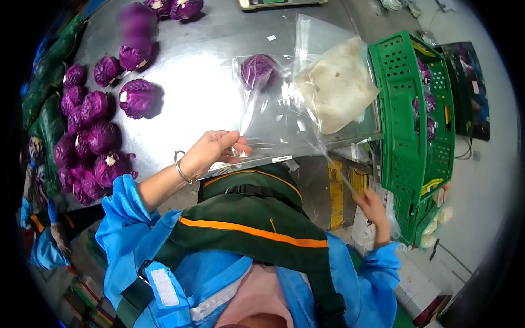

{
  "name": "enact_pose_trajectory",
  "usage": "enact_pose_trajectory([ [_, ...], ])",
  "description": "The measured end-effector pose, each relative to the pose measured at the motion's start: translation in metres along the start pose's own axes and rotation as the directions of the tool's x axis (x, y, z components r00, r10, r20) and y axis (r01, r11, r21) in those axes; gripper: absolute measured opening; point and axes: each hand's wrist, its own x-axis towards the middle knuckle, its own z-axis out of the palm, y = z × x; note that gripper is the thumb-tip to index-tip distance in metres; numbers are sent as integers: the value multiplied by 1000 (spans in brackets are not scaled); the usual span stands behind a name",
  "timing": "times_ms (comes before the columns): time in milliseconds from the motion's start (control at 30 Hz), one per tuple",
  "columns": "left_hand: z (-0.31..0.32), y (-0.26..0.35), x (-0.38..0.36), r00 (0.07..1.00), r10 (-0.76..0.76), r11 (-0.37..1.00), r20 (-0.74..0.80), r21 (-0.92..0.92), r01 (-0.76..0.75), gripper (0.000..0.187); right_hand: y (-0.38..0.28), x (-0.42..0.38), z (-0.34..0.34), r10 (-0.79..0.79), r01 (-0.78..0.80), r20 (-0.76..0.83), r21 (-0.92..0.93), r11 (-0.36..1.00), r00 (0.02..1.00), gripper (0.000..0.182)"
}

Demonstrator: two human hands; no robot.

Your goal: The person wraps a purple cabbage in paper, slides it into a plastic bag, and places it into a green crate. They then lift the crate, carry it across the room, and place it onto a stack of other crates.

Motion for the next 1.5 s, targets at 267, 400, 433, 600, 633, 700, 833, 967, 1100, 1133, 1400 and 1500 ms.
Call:
enact_pose_trajectory([
  [267,-53,-20,25,541,817,-138,198,979,-150,28,28,31,73,-164,163,-460,-42,986,873,71],
  [400,-35,-25,82,280,872,-232,401,843,-485,22,-123,169,64,-467,583,-704,-93,807,535,55],
  [433,-33,-19,89,264,900,-176,347,843,-509,18,-148,175,43,-572,649,-727,-231,725,380,34],
  [600,-26,58,82,290,824,504,-486,395,-768,18,-230,179,-52,-150,800,-848,402,445,509,17],
  [633,-30,64,84,241,836,441,-493,343,-829,22,-243,183,-57,-103,785,-810,516,343,577,19],
  [700,-39,68,75,292,782,487,-550,249,-837,27,-267,193,-62,-39,700,-701,704,121,712,26],
  [833,-49,23,28,529,412,858,-742,122,-498,37,-277,193,-15,52,292,-309,934,206,950,33],
  [967,-104,-75,7,757,-101,976,-646,-211,-50,28,-249,195,54,42,-218,235,798,562,971,32],
  [1100,-109,-123,14,901,-104,982,-420,102,161,18,-243,196,114,-391,392,21,-21,920,920,14],
  [1133,-104,-120,13,859,193,862,-475,500,83,16,-265,179,95,-432,431,4,-75,899,902,25],
  [1400,-92,-83,31,926,372,778,-68,567,-272,60,-271,210,138,-754,546,-51,721,426,655,54],
  [1500,-84,-43,31,934,358,258,6,961,-105,49,-247,163,85,-503,-358,386,921,156,773,50],
])
